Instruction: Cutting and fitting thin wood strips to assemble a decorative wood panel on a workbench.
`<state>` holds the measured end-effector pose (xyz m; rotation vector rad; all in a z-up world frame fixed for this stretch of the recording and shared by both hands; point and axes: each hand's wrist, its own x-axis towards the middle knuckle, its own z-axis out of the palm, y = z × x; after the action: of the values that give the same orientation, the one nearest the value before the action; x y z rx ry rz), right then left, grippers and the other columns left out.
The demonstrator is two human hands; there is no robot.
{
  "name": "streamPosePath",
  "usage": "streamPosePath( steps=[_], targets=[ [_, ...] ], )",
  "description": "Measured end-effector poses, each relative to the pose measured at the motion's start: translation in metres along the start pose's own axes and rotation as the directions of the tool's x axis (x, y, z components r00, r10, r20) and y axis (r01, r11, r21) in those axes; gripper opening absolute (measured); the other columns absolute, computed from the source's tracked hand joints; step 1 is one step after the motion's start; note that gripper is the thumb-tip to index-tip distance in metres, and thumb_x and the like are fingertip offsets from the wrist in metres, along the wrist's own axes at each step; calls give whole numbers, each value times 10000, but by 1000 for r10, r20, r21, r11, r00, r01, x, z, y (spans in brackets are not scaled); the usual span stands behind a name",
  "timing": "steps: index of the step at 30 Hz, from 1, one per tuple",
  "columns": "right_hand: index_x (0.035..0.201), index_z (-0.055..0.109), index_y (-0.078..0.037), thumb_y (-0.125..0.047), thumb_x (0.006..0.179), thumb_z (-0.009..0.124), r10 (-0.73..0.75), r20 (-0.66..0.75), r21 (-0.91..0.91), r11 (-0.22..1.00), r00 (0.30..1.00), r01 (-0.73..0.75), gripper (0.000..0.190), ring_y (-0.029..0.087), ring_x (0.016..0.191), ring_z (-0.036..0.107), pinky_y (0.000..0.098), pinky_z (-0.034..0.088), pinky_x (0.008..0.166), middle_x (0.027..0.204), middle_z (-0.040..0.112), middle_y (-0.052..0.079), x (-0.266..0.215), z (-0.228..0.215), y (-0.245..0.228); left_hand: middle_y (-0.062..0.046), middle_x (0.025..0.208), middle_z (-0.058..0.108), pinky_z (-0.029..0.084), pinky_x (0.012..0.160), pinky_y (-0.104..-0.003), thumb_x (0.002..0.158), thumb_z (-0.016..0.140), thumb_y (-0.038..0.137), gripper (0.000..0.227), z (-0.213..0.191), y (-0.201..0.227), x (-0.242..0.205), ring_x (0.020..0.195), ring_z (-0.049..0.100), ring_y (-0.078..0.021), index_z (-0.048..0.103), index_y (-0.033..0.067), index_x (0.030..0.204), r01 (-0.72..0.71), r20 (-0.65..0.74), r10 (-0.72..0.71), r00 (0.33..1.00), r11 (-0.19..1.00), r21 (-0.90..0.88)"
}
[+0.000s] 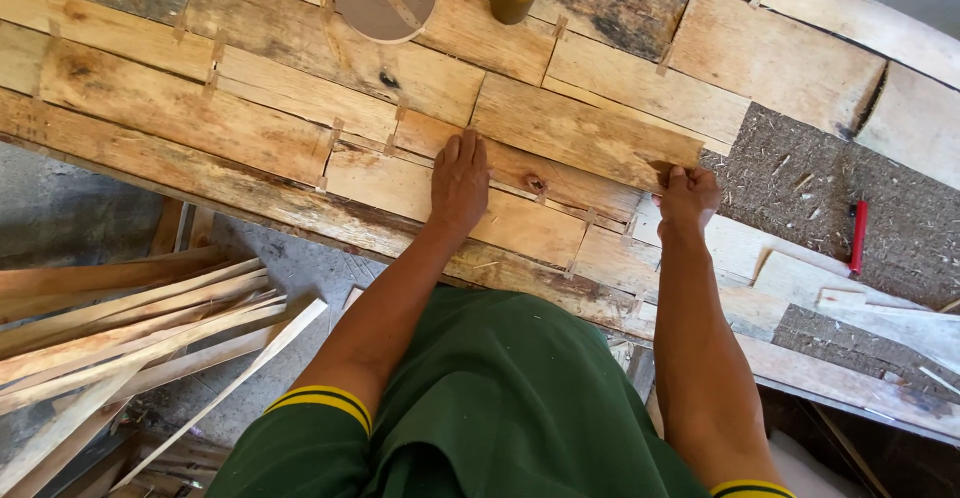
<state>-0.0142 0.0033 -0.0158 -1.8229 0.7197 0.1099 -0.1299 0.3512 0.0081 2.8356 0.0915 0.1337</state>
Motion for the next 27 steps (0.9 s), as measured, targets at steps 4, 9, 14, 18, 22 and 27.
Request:
streamPosePath(
  steps=[4, 9, 14, 18, 22, 27],
  targets=[
    [1117, 543, -49, -76, 998, 647, -54, -3, 11, 998, 999, 54, 160, 94, 694, 686, 252, 526, 508, 887, 728, 68, 1, 0, 3, -183, 1463, 465, 416, 1072, -456, 891, 741, 230, 613, -8, 3, 6, 1291, 451, -353, 520, -70, 1377, 7, 32, -7, 999, 1000, 19],
    [1077, 551, -55, -76, 925, 717, -140, -61, -75, 988, 988, 135, 226, 152, 746, 728, 275, 581, 599, 882, 725, 76, 3, -1, 6, -177, 1451, 476, 424, 1055, -450, 878, 761, 253, 622, -10, 4, 8, 1269, 464, -340, 535, -63, 1365, -2, 45, 0, 999, 998, 61],
    [958, 686, -39, -195, 868, 854, -305, -101, -494, 842, 947, 219, 246, 245, 811, 694, 376, 552, 698, 871, 718, 105, -2, -11, -4, -173, 1449, 487, 428, 1044, -448, 870, 769, 257, 627, -7, 3, 7, 1255, 472, -333, 544, -65, 1359, -23, 52, 19, 998, 998, 66],
    [1001, 771, -87, -208, 893, 797, -317, -50, -551, 800, 947, 239, 164, 224, 855, 728, 380, 565, 766, 932, 761, 85, 20, -17, 10, -175, 1475, 479, 427, 1040, -448, 894, 758, 252, 615, -2, 0, 7, 1241, 474, -330, 541, -73, 1368, -29, 52, 25, 998, 996, 81],
    [998, 796, -98, -201, 884, 781, -275, -43, -532, 820, 961, 211, 155, 206, 847, 734, 363, 570, 786, 938, 776, 76, 29, -18, 14, -185, 1483, 465, 422, 1041, -454, 906, 742, 246, 612, -9, 1, 7, 1229, 468, -335, 535, -85, 1377, -37, 64, 33, 997, 997, 75],
    [954, 778, -75, -197, 866, 812, -254, -65, -497, 847, 965, 190, 155, 202, 803, 724, 359, 561, 750, 879, 770, 79, 21, -16, 4, -177, 1485, 460, 417, 1043, -459, 931, 725, 253, 588, -11, 1, 6, 1237, 460, -339, 535, -75, 1380, -43, 73, 39, 997, 997, 60]
  ],
)
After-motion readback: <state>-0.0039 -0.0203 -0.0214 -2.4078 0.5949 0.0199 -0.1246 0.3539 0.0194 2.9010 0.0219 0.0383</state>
